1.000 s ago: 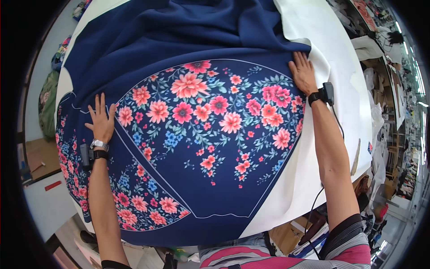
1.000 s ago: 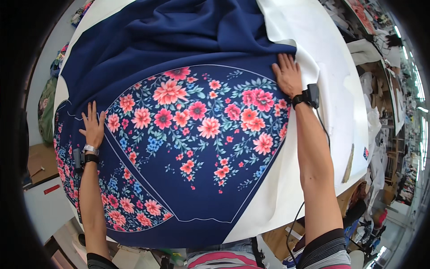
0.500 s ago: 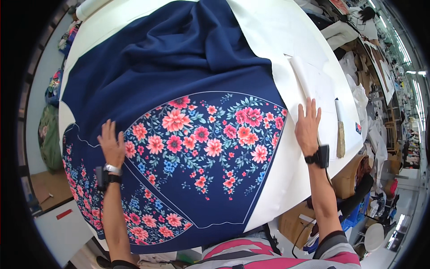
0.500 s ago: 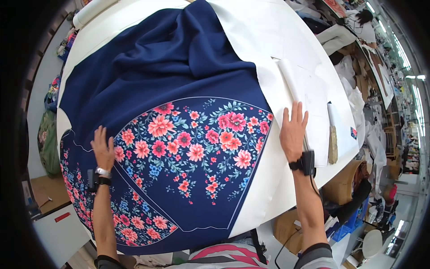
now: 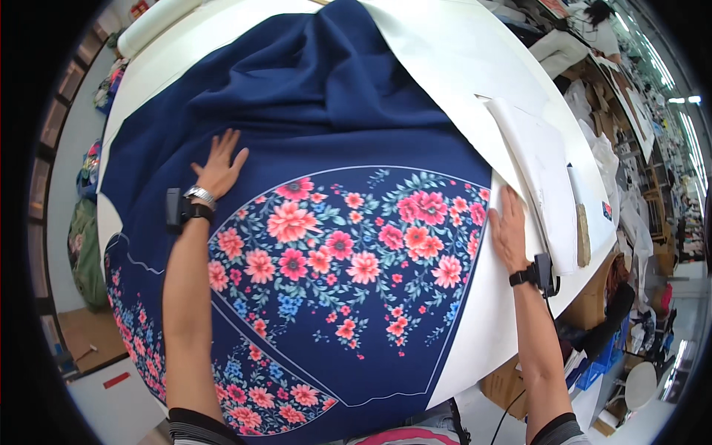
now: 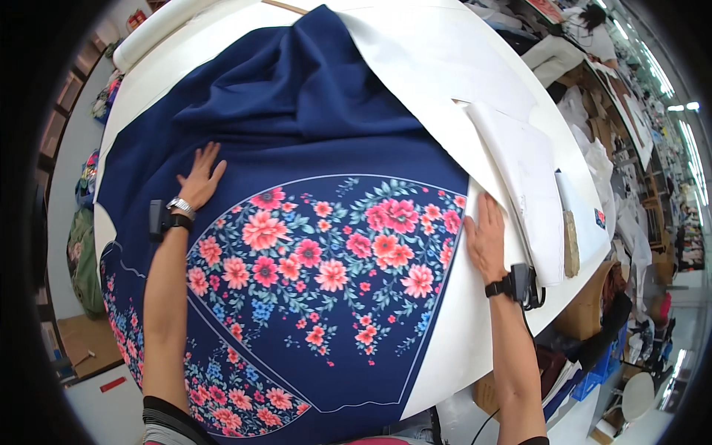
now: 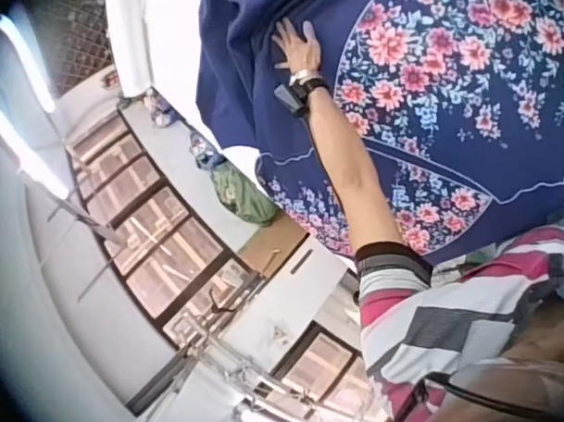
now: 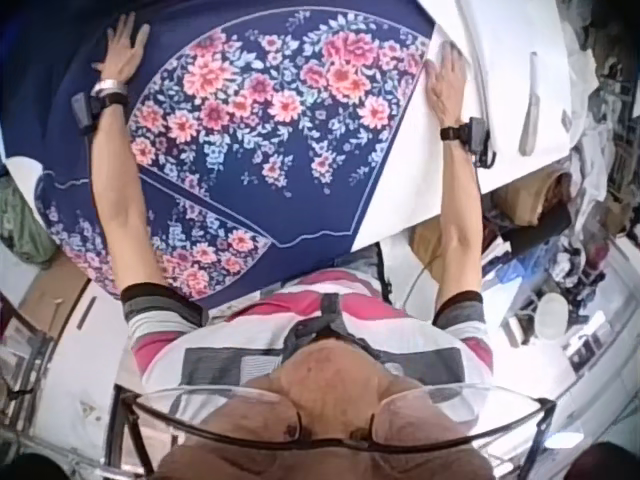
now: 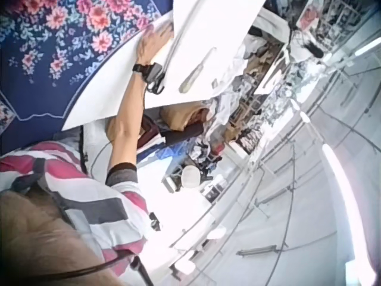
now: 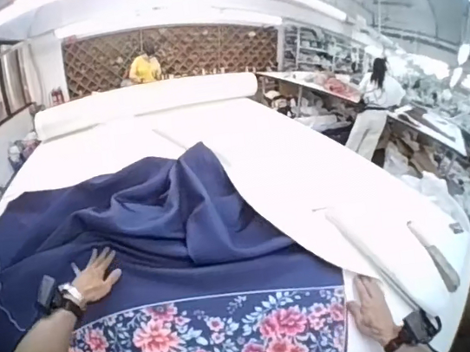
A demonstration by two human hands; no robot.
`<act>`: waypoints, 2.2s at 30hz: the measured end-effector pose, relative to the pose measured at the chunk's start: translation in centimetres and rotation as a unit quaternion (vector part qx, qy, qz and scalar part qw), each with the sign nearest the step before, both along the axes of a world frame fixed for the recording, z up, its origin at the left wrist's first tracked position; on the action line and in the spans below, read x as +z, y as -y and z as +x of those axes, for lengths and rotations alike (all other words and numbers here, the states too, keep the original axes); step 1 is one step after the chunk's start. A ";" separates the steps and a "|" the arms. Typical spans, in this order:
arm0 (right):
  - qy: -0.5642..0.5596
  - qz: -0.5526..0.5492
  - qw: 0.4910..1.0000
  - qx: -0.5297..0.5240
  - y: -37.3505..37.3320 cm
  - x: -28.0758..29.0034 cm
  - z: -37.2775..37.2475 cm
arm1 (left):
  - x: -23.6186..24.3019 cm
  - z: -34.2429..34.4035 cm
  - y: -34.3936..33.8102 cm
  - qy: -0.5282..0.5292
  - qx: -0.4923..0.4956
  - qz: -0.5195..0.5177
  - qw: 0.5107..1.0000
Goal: Cutting out garment pieces from patterned and solid blue fabric using large scissors following a paper pattern.
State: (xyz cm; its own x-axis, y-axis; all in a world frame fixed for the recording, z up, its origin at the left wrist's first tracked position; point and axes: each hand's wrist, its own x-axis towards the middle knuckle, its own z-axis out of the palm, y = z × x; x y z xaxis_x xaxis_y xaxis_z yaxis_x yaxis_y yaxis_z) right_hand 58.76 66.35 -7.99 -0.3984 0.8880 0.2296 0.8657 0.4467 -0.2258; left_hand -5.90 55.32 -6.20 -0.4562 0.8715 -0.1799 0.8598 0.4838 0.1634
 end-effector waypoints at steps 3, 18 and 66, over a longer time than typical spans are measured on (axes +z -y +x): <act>-0.030 0.028 0.999 0.028 -0.4 -0.5 -1.5 | -1.7 -0.7 1.5 -0.087 0.020 -0.007 0.996; -0.063 0.047 0.995 0.066 0.0 2.7 -4.4 | 1.8 12.0 7.3 -0.093 -0.251 0.197 0.943; -0.555 -0.188 0.810 -0.017 -2.4 13.7 17.1 | 8.0 58.7 38.9 0.114 0.259 0.217 0.934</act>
